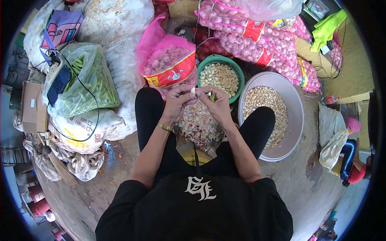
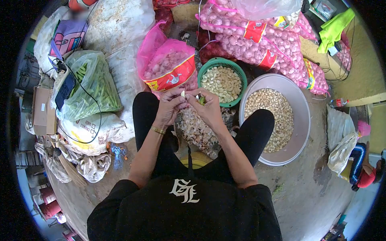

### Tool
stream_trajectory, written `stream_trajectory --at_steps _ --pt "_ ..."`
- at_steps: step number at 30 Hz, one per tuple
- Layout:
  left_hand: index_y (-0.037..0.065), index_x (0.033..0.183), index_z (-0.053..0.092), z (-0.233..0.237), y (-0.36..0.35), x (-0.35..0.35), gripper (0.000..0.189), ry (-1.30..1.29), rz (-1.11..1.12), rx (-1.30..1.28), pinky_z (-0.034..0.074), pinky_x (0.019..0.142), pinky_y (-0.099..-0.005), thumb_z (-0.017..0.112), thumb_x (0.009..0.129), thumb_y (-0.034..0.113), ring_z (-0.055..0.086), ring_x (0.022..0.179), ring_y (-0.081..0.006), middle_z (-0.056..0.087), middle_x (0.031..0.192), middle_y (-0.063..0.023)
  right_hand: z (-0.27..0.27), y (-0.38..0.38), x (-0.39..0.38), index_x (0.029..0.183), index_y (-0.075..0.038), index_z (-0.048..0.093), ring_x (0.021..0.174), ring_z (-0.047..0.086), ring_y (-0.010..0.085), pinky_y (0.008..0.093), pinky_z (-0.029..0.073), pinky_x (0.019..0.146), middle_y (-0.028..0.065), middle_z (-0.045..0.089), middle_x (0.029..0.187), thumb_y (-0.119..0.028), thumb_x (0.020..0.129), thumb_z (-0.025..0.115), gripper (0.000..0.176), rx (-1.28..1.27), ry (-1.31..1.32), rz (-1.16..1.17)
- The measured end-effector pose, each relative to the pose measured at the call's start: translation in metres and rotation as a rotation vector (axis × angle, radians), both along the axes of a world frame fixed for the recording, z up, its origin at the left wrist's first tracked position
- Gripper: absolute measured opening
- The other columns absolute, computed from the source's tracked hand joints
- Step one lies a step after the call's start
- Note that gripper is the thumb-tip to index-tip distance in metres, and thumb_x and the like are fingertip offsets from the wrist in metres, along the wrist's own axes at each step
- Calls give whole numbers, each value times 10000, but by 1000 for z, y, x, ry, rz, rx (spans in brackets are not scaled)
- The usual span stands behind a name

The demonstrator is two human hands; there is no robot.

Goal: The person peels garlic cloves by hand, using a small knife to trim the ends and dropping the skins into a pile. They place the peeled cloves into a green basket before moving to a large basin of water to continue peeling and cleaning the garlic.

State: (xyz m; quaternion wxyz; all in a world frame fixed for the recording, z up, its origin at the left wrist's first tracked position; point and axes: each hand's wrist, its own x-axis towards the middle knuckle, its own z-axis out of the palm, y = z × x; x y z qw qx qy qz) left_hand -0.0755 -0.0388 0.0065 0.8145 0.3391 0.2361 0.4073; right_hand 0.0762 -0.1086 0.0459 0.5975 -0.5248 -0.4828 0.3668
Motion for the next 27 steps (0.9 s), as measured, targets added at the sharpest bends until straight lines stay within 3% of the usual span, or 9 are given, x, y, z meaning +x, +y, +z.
stream_trajectory --at_steps 10,16,18,25,27 --pt "26 1077 670 2 1 3 234 77 -9 42 595 748 -254 674 846 -12 678 839 -129 671 953 -35 7 1 -5 891 14 681 731 563 52 210 455 665 8 645 800 -47 874 668 65 -32 147 -34" --pt "25 1112 655 11 -1 6 227 187 -18 62 578 737 -242 658 887 57 674 857 -120 681 1023 -56 -7 9 -3 864 21 670 637 524 32 194 428 570 -13 612 695 -73 869 662 95 -139 5 -143" --pt "15 1171 614 16 -2 8 272 121 -43 14 572 734 -241 638 914 103 673 857 -117 681 1042 -72 -12 10 -1 856 23 666 621 508 26 190 416 553 -13 620 694 -79 872 650 104 -132 159 -145" --pt "11 1215 560 5 3 7 316 177 -96 -37 578 732 -243 624 929 128 681 864 -130 680 1014 -76 -17 10 1 866 18 674 630 498 15 201 416 554 -7 630 713 -87 874 649 109 -156 104 -124" --pt "9 1211 547 3 5 6 296 91 -66 -95 591 732 -234 599 943 124 681 871 -135 673 1022 -89 -9 7 -1 875 12 677 631 486 19 210 405 548 -14 626 718 -89 876 648 105 -140 165 -160"
